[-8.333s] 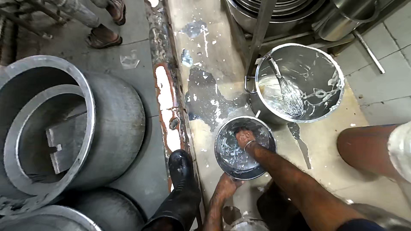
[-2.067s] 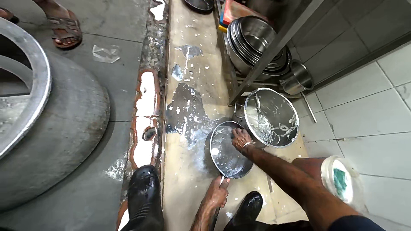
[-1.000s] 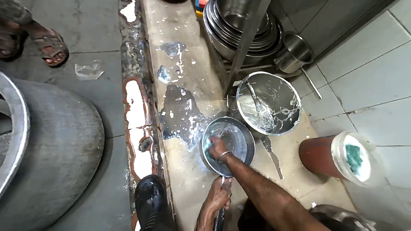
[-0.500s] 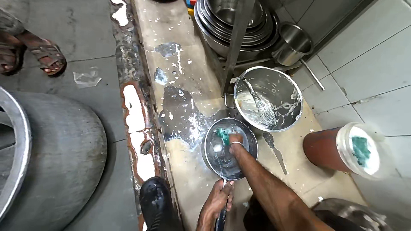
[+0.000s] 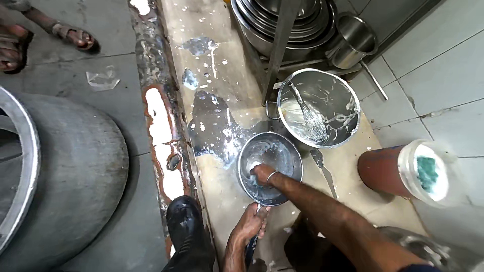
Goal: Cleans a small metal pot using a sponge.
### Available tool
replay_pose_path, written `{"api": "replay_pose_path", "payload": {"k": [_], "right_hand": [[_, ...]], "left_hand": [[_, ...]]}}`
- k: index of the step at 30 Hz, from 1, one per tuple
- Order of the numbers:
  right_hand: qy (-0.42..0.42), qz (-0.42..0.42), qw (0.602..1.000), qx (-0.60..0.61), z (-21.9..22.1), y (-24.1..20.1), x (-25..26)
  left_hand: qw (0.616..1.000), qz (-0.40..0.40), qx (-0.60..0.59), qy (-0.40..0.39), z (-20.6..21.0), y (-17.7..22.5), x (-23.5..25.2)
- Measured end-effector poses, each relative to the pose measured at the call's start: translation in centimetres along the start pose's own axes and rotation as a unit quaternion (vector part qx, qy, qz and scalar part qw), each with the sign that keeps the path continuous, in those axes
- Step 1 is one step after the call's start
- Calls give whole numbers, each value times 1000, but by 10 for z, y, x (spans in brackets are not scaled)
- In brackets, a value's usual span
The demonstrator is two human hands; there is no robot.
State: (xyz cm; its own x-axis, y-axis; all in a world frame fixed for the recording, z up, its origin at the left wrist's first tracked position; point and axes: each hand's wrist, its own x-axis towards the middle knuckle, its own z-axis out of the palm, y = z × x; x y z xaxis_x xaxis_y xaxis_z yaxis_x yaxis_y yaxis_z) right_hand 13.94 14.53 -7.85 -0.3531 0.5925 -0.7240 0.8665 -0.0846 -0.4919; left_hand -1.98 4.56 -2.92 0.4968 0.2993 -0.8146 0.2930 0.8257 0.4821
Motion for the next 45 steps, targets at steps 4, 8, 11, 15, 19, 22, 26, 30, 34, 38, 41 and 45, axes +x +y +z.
{"api": "replay_pose_path", "payload": {"k": [4,8,11,15,19,22,26,30,34,38,41,45], "right_hand": [[37,103,990,-87,-11,13,4],[189,56,976,-92,-14,22,10],[212,22,973,-91,-1,20,21],[174,9,978,-117,36,26,41],[95,99,990,-39,31,12,45],[31,146,988,31,3,12,43],[75,112,966,221,0,12,32],[219,166,817,508,18,-15,11],[368,191,674,611,-2,-34,11],[371,179,810,417,-2,-26,25],[213,175,920,279,16,-11,28],[69,187,973,117,17,10,37]], "left_hand": [[1000,17,-12,-17,-3,-3,1],[999,18,-20,-26,-14,-4,-2],[999,10,-28,-31,-15,-3,-2],[999,6,-7,-47,-12,-13,2],[998,43,-10,-48,-11,-26,5],[997,77,16,-11,-11,-15,1],[996,88,6,3,-13,-8,-1],[997,73,-6,-20,-4,-8,3],[997,65,-23,-32,6,-9,8],[998,55,-28,-22,5,-1,8],[998,49,-22,-30,2,-9,7],[998,48,-11,-39,4,-20,11]]}}
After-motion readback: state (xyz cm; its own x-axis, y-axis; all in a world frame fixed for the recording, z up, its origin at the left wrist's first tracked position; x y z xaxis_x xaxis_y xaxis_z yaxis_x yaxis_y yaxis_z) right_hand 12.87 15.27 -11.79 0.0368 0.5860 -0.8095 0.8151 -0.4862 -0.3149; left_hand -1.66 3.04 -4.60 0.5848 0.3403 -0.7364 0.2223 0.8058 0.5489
